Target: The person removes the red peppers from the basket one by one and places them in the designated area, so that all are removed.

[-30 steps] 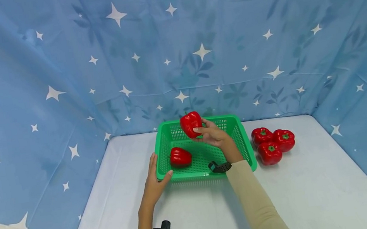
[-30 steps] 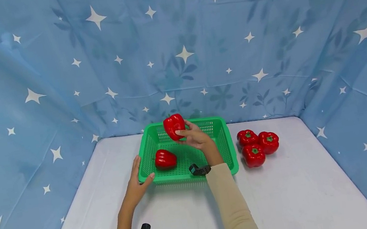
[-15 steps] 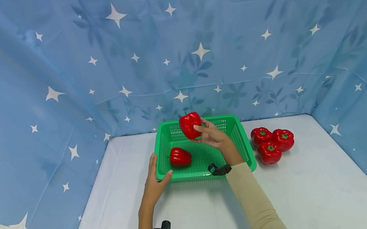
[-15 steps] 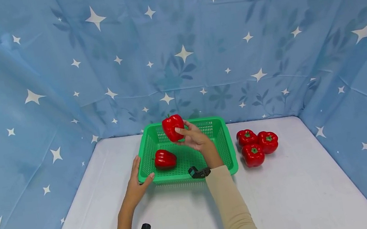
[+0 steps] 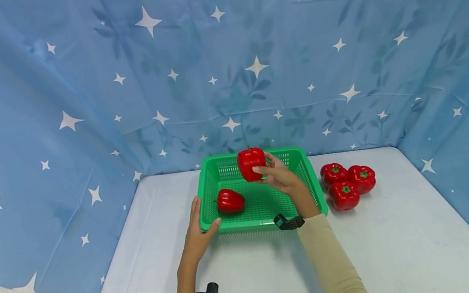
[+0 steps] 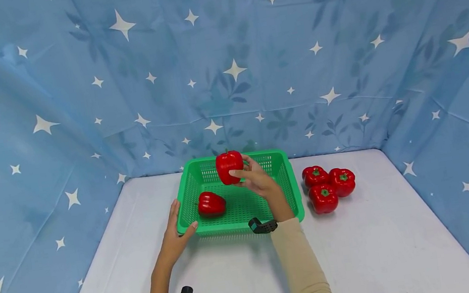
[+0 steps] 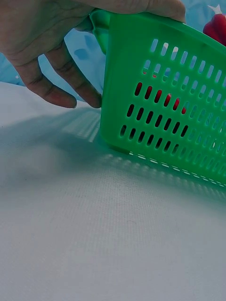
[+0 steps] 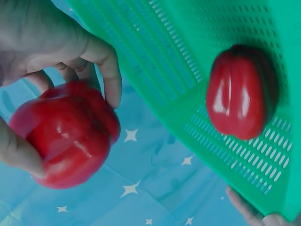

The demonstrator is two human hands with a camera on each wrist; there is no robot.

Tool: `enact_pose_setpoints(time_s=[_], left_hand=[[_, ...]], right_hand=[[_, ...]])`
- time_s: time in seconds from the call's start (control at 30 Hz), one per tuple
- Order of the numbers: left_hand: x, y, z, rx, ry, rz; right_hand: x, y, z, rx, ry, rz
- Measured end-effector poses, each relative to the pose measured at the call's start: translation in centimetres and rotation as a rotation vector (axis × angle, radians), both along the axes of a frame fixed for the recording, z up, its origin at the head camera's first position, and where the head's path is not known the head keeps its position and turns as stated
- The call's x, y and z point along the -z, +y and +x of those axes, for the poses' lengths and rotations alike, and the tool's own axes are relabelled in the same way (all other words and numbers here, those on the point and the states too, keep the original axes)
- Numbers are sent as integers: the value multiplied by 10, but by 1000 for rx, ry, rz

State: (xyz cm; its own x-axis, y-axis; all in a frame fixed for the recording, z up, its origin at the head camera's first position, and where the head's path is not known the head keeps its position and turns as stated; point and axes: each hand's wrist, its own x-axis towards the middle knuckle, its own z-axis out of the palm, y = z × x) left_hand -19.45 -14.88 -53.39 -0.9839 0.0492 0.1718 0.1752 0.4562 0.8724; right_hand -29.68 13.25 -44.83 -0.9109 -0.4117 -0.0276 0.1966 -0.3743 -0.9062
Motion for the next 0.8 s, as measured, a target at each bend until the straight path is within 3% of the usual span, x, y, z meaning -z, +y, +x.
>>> enact_pose_setpoints(time_s=[0.23, 0.63, 0.8], left_hand=[[-1, -1, 1, 0, -9, 3], [-1, 0, 2, 6, -13, 12], [0, -1, 1, 8, -10, 15]], right_hand=[[4, 12, 6, 54, 68, 96], [4, 35, 23, 174, 162, 110], [0, 50, 34, 237, 204, 174]])
